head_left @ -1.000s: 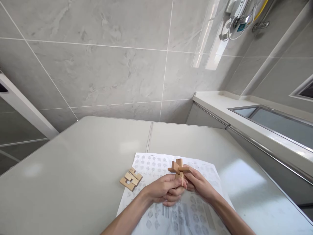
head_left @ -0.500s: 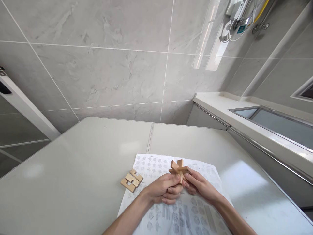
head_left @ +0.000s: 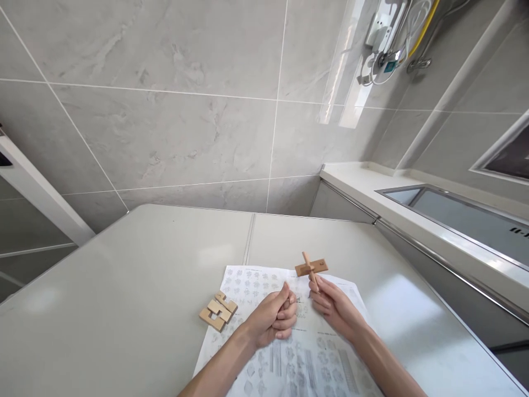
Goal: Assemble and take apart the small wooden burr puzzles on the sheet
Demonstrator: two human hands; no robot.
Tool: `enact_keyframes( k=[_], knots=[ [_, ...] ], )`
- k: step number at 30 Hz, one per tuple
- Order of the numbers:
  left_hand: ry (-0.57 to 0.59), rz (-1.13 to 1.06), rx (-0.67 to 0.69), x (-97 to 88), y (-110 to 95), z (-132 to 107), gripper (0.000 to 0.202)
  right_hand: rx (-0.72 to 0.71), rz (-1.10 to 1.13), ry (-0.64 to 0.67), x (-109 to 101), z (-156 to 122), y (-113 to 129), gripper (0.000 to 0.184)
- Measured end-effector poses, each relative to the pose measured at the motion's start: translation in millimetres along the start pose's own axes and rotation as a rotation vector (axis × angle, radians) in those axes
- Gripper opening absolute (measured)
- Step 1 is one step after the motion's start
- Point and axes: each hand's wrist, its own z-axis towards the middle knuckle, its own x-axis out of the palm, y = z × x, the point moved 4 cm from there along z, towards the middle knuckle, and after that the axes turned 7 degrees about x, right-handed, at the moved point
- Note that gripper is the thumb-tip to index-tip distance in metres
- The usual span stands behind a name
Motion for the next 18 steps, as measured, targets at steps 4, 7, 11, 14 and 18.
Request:
enact_keyframes(
  k=[4,7,11,14,18],
  knots=[
    [-0.030,0.018,0.002,1.5,-2.1,0.0,0.057,-0.107,0.079,-0.117,-18.9,7.2,6.9,0.029],
    [-0.041,0.036,0.002,2.2,-3.0,0.0,0.056,-0.178,0.110,-0.154,-28.7,10.0,9.9,0.027],
    [-0.042,0.112,-0.002,6.3,-5.7,-0.4,0.056,-0.267,0.143,-0.202,-38.0,12.3,12.4,0.031],
    [-0.044,0.266,-0.014,10.9,-9.2,-3.1,0.057,-0.318,0.157,-0.225,-42.3,13.7,14.6,0.036],
    [-0.091,0.439,-0.011,13.8,-18.4,-18.4,0.055,-0.343,0.135,-0.234,-43.8,13.3,18.9,0.038]
  ],
)
